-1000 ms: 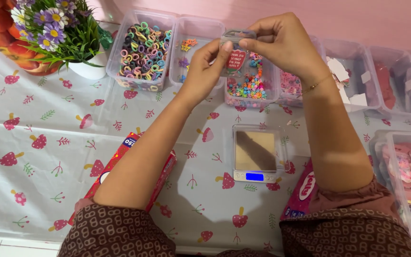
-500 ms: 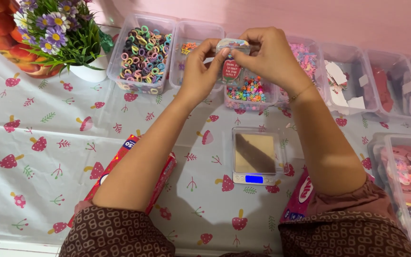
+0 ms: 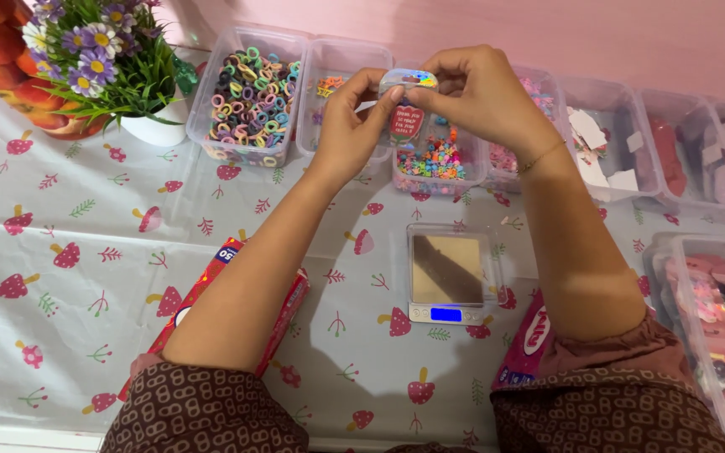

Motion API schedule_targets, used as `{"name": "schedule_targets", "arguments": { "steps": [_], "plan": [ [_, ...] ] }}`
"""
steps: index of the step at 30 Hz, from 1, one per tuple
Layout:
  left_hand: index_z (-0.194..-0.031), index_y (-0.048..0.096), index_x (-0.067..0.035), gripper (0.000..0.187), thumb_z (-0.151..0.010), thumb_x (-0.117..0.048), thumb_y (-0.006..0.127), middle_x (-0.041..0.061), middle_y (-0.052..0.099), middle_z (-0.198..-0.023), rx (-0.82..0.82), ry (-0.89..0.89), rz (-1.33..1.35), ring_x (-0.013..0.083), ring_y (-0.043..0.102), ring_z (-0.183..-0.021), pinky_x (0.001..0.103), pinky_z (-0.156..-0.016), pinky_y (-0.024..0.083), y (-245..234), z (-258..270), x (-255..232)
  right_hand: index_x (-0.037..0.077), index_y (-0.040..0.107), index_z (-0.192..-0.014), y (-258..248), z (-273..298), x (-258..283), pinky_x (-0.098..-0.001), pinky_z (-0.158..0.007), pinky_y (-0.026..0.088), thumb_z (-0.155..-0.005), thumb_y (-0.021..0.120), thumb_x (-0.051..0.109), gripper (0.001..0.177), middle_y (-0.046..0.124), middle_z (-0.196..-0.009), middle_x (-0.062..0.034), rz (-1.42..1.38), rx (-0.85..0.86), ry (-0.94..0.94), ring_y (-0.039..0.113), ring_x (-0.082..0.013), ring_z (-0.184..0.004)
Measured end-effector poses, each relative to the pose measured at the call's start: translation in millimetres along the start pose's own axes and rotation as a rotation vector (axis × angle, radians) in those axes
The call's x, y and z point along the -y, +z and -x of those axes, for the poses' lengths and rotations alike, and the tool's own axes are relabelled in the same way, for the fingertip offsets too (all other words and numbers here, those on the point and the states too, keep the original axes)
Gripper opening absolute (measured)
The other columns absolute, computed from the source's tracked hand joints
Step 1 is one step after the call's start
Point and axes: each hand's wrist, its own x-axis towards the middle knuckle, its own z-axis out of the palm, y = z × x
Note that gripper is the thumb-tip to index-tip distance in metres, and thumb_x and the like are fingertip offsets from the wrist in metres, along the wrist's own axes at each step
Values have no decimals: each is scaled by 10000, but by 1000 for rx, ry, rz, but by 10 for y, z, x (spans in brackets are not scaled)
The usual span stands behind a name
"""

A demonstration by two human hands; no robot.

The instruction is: Picking small colorful accessories from bins, placing them into small plastic bags, and weighing the bags on a digital scale.

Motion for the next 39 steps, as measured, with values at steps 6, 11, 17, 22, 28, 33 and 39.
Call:
{"name": "schedule_targets", "arguments": {
  "steps": [6,11,17,22,28,33,39],
  "plan": [
    [-1029,671,-163,98,-1009,-255,701,-52,675,-999,-6,-11,-24,43,631,-947,198,-797,559,-12,-53,321,83,701,-923,-503,194,-95,-189,-751,522,-1013,790,134,137,716,-857,15,71,-26,-76,632,-27,-802],
    [-1090,645,-164,176,-1136,-330,611,-32,678,-1066,1,6,-213,69,623,-1020,222,-829,498,-197,-2,343,36,668,-1061,-1278,1005,-284,-173,-818,530,-1052,778,96,125,681,-960,-15,113,-93,5,624,-43,-897],
    [-1115,629,-163,269,-1210,-413,600,-1,674,-1104,-52,-29,-142,76,639,-1064,224,-931,544,-297,13,448,50,667,-1161,-2271,2561,-596,-192,-833,481,-1041,715,110,142,665,-977,16,223,-207,465,594,-40,-919],
    [-1187,569,-213,268,-1252,-472,552,-19,651,-1225,-30,-105,-162,70,649,-1184,243,-1041,570,-332,74,419,18,761,-1091,-2659,3631,-1282,-322,-847,510,-979,668,84,160,725,-933,-57,255,64,883,626,-156,-878],
    [-1330,531,-66,468,-1283,-499,358,87,561,-1304,45,-59,-344,187,589,-1281,388,-1167,545,-337,146,337,53,805,-958,-2432,4074,-1482,-312,-702,463,-970,697,233,211,648,-789,-24,307,274,1088,541,-147,-743],
    [-1352,554,-4,453,-1324,-398,332,141,577,-1309,77,-5,-451,232,589,-1276,389,-1113,541,-413,129,563,80,781,-920,-2296,4091,-1536,-312,-572,348,-991,686,241,201,522,-693,-6,335,240,1138,413,-148,-632],
    [-1414,565,59,621,-1354,-503,307,215,598,-1362,116,40,-485,310,610,-1291,401,-1059,522,-469,121,628,115,754,-1141,-2252,4025,-1612,-336,-862,481,-935,715,227,238,729,-997,-15,462,249,1235,637,-183,-913]
  ]
}}
